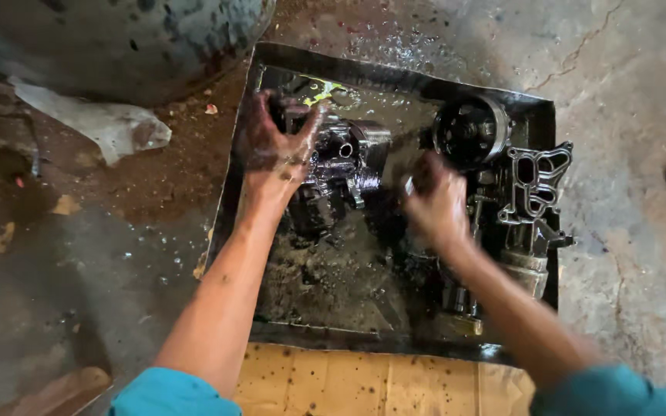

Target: The person scrubs several greasy engine components by hand in a black tray filled with dark liquid. They repeatedly rub, turn, and rinse the parts, including a cylinder head and a pulley, to remove grime.

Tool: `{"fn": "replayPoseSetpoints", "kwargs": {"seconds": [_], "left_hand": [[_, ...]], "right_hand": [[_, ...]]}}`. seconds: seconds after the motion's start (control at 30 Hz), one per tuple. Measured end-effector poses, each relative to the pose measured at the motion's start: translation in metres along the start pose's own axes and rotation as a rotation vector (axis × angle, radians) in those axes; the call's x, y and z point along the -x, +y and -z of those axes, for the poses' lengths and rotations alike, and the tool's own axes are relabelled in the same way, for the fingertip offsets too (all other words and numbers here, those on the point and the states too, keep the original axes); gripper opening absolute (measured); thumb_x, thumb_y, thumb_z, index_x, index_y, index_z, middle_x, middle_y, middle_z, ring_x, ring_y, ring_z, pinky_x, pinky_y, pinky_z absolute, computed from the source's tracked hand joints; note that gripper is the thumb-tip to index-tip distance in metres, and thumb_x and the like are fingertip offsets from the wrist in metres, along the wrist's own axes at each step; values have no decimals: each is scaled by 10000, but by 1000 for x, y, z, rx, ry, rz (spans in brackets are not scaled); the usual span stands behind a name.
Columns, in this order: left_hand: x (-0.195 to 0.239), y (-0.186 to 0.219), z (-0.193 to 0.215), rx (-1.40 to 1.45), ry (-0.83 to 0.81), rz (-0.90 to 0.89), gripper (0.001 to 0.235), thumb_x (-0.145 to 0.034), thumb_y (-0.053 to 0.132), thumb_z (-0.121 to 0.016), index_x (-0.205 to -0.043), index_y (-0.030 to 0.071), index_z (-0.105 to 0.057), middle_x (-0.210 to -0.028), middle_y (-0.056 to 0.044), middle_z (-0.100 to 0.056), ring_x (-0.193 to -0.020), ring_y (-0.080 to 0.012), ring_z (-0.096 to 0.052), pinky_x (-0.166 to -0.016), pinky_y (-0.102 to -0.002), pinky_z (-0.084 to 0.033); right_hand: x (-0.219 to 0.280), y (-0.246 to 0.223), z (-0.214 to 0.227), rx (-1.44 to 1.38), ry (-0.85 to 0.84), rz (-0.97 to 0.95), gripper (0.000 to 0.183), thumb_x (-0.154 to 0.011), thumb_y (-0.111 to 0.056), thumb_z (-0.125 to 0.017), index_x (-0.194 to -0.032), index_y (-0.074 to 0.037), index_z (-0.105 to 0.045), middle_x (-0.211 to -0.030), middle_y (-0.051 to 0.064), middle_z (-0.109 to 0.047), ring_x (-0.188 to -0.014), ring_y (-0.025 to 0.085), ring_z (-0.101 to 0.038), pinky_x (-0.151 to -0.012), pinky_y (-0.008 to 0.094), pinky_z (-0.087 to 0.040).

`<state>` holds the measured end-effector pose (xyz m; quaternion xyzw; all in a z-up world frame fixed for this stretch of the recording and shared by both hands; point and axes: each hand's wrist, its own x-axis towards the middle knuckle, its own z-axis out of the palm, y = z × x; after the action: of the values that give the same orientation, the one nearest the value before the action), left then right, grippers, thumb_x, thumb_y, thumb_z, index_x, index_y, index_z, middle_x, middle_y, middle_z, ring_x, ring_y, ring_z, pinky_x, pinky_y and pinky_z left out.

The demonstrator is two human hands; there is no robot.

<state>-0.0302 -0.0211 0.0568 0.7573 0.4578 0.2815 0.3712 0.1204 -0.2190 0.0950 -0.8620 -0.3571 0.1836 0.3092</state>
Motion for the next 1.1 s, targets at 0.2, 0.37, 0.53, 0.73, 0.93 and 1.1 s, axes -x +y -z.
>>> {"fn": "replayPoseSetpoints", "kwargs": {"seconds": [0.2,0.37,0.53,0.73,0.93,1.1], "left_hand": [[44,-11,-2,-204,-59,299,793,-915,365,-692,-1528,60,-293,-1486,-269,-417,-1335,-356,-520,-1190,-434,-434],[58,-30,6,-694,47,-13,737,-1068,339,-584,-1642,131,-171,-1560,-453,-200,-1473,-563,-207,-1224,-568,-257],[57,-11,17,-525,-41,92,661,-1063,308,-531,-1645,192,-241,-1555,-450,-263,-1462,-581,-240,-1227,-605,-273],[52,3,13,-138,152,168,500,-1096,366,-542,-1502,209,-296,-1499,-352,-398,-1422,-532,-375,-1228,-616,-275],[60,-14,9,-739,117,-205,667,-1050,113,-479,-1660,285,-273,-1570,-361,-353,-1457,-541,-331,-1247,-627,-209],[60,-10,8,-12,206,178,352,-1137,328,-585,-1371,162,-380,-1398,-288,-489,-1389,-501,-459,-1234,-639,-332]], "right_hand": [[-70,34,-26,216,-8,206,637,-928,-290,-692,-1482,-67,-468,-1510,295,-348,-1382,520,-329,-1106,608,-354],[-95,46,-73,589,-250,266,950,-821,-231,-729,-1630,-260,-231,-1738,231,14,-1506,508,12,-1159,701,-75],[-98,34,-82,828,-443,132,1179,-738,-576,-846,-1664,-172,-237,-1687,235,-60,-1540,491,-22,-1244,669,-68],[-65,30,-52,614,-101,182,688,-847,-149,-704,-1508,-138,-518,-1577,197,-396,-1428,419,-403,-1198,507,-422],[-11,-10,-40,-344,92,194,504,-1039,-83,-641,-1485,-95,-404,-1355,140,-689,-1172,309,-735,-986,415,-612],[42,-63,-75,-82,61,588,727,-897,68,-557,-1571,-19,-298,-1591,288,-376,-1495,396,-323,-1219,587,-269]]}}
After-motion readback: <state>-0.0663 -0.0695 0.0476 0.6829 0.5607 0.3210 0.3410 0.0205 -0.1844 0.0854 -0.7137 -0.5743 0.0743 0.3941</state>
